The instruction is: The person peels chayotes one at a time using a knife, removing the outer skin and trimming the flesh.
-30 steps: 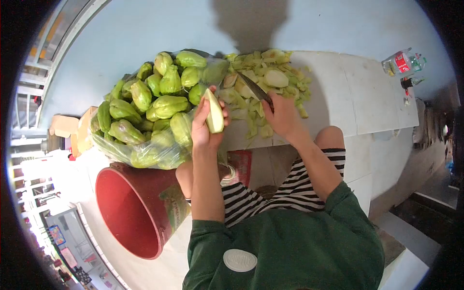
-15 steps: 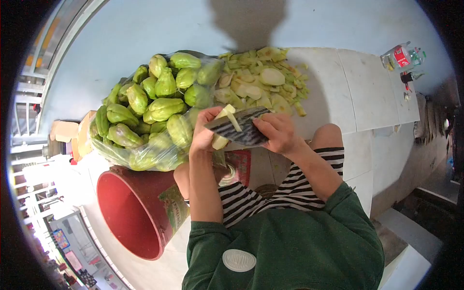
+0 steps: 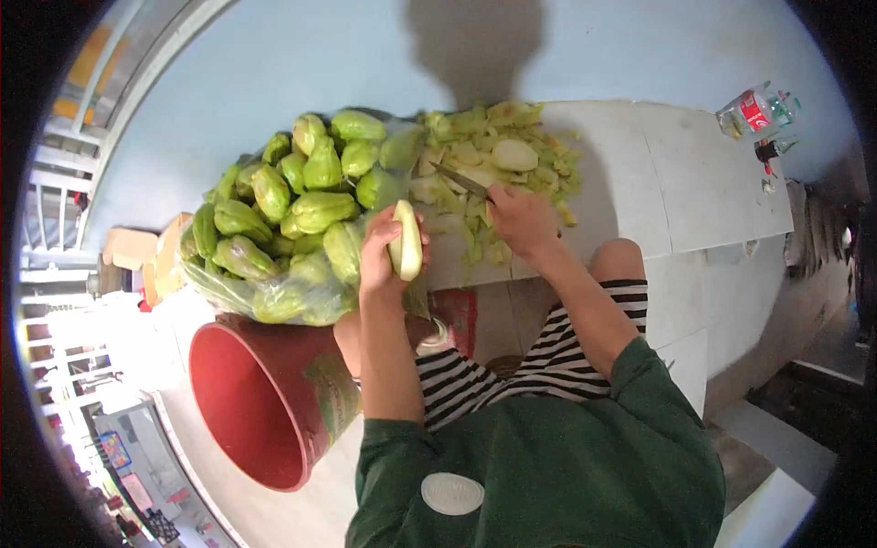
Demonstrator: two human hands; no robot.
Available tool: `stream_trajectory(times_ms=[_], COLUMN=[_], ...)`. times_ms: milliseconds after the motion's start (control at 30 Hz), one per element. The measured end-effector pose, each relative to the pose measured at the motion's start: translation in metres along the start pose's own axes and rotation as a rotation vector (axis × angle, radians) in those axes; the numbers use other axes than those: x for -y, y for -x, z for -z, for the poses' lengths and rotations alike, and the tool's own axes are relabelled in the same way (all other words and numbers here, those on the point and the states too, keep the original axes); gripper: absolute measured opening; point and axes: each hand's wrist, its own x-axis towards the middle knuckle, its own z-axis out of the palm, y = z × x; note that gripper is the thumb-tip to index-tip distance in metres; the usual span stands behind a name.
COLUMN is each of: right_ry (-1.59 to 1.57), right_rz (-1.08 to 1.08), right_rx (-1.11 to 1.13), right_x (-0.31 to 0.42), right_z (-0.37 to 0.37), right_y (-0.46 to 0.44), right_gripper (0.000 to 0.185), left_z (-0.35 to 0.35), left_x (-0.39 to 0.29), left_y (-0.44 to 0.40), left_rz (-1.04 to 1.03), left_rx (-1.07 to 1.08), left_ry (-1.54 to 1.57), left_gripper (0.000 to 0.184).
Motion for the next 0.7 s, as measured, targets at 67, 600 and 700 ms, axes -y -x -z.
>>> stream_trajectory(times_ms=[67,600,700], right_ry=[0.018,-0.551,-0.541], right_rz=[0.137,-0.174,-0.313], right_rx=[-0.126,-0.456,-0.527], right_x=[-0.002,-0.057,-0.076], right_z=[0.005,0.059,0.065], right_y=[0.005,0.028,0.028], right_gripper=[0.023,0.020,0.021], left_z=[-0.009,0.113,0.178], left_x=[0.001,-0.094,-0.094], left_y=[0.007,0.284,0.359], left_rz=[-0.052,-0.627,-0.336], left_rx=[-0.331,-1.576,-1.580], left_ry=[0.026,-0.998,-1.373], left_gripper=[0.041,0.040,0.038])
